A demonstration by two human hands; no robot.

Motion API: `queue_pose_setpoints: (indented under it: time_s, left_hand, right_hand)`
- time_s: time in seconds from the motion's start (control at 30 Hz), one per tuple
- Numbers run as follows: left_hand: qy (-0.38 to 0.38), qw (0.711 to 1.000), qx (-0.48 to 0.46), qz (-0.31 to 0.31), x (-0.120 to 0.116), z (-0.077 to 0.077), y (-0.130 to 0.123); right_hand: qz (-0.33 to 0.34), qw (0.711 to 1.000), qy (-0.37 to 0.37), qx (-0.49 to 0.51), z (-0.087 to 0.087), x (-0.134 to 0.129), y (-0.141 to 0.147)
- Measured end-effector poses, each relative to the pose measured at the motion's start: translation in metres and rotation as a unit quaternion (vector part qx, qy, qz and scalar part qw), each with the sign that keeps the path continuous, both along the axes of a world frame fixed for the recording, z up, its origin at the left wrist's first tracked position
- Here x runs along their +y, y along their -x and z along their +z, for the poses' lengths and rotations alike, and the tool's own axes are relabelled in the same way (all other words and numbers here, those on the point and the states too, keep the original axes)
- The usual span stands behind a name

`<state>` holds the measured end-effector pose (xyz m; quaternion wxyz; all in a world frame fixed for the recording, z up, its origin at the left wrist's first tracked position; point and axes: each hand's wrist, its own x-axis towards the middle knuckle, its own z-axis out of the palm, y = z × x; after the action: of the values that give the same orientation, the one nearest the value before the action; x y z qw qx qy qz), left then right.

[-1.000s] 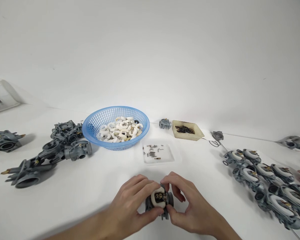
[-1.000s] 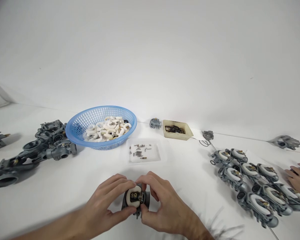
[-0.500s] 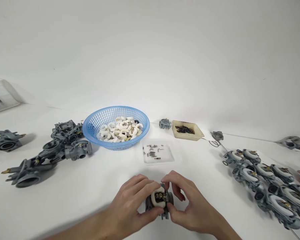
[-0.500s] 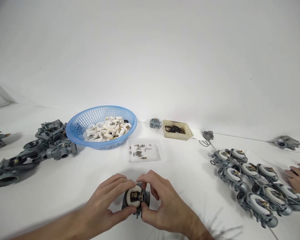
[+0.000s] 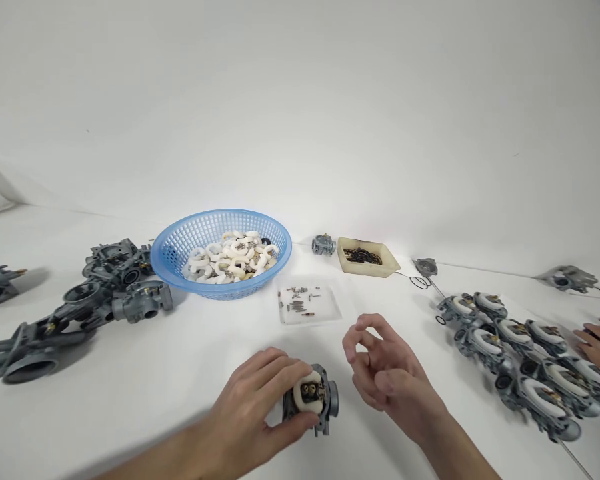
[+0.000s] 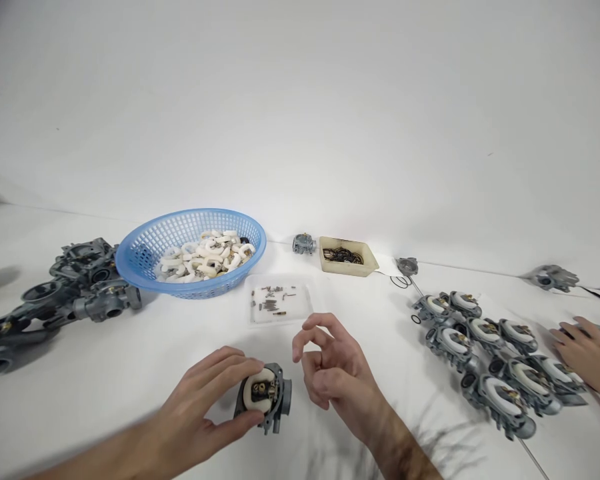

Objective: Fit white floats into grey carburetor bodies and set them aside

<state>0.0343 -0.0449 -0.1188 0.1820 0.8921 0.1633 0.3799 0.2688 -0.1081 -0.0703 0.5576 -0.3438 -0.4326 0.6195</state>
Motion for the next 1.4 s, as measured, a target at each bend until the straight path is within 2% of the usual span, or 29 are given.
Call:
queue_pose_setpoints:
  time_s: [0.63, 0.8, 0.9, 1.1, 1.2, 1.4]
  left_hand:
    - [-0.003, 1.000, -0.008, 0.011, -0.002, 0.002, -0.001]
    - [0.001, 1.000, -0.002, 0.006, -0.002, 0.003, 0.000]
    - [0.011, 1.000, -0.004, -0.002, -0.001, 0.003, 0.000]
    - [0.033, 0.999, 0.005, -0.016, -0.002, 0.001, 0.000]
    - [0.032, 0.999, 0.003, -0.016, -0.002, 0.001, 0.000]
    - [0.025, 1.000, 0.003, -0.011, -0.002, 0.002, 0.000]
  right_hand:
    - [-0.030, 0.999, 0.004, -0.034, 0.003, -0.002, 0.007]
    - [-0.039, 0.995, 0.000, -0.087, 0.000, -0.001, 0.005]
    - [-0.041, 0.979, -0.042, -0.196, -0.005, -0.003, 0.005]
    - [-0.017, 0.918, -0.082, -0.388, -0.012, -0.009, 0.008]
    - [-0.012, 0.902, -0.086, -0.422, -0.011, -0.007, 0.010]
    - [0.009, 0.902, -0.089, -0.422, -0.009, -0.007, 0.011]
